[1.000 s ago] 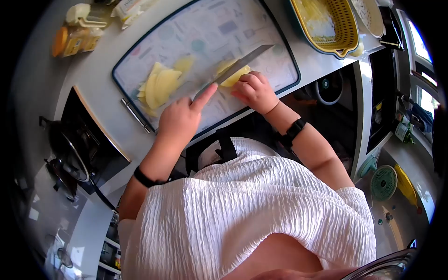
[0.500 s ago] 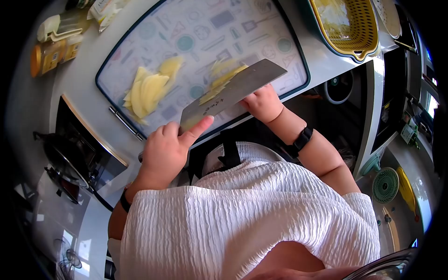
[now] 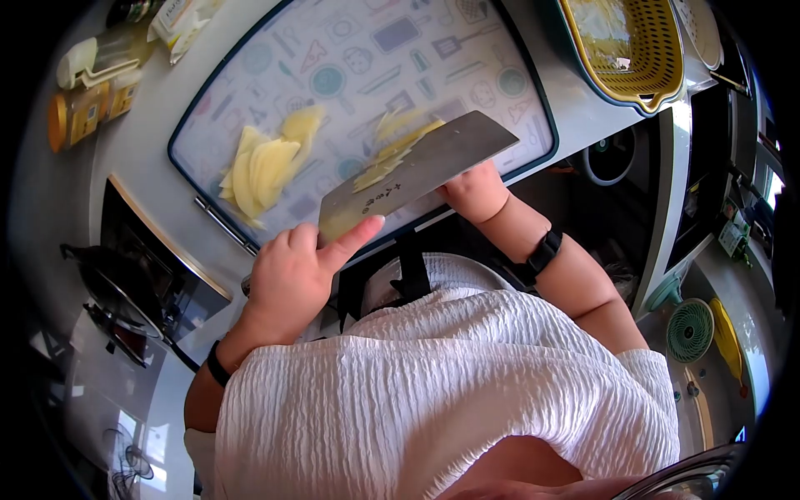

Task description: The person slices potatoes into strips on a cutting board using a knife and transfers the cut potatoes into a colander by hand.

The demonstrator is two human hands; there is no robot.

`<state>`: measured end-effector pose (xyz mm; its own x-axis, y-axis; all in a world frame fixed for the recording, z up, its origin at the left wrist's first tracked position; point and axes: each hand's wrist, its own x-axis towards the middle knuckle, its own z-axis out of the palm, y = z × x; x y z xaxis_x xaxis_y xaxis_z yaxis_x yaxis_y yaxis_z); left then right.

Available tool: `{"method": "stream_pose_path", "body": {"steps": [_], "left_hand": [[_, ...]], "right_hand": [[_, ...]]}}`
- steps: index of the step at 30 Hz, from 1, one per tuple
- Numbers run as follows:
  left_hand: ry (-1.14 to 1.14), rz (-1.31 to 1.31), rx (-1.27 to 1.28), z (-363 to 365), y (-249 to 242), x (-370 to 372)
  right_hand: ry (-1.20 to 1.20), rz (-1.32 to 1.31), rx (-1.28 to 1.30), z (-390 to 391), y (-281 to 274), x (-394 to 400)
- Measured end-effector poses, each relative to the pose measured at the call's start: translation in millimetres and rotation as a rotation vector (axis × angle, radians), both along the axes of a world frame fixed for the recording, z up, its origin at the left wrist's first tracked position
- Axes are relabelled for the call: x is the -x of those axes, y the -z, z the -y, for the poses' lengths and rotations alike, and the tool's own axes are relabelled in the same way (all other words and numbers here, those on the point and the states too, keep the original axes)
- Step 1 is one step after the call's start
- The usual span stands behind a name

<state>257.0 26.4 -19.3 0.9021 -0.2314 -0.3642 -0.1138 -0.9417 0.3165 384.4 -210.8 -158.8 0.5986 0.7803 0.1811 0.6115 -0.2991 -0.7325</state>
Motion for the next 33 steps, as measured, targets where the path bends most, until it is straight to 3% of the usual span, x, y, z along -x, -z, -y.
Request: {"method": "stream_pose_path", "body": {"steps": [7,20,33], "left_hand": [[0.067,0.082,-0.021,5.3,31.9,-21.5],[0.008,-0.036,0.035,-5.1,-4.1,2.1],[0.092,0.120,-0.031,1.6,35.9,-12.4]], "right_hand": [[-0.020,0.004,-0.038,-1.4,-2.8,-2.7],[0.034,-0.114,0.037,4.0,4.8,5.2],[-0.012,0.049,-0.026,2.7,-4.1,-0.7]]}}
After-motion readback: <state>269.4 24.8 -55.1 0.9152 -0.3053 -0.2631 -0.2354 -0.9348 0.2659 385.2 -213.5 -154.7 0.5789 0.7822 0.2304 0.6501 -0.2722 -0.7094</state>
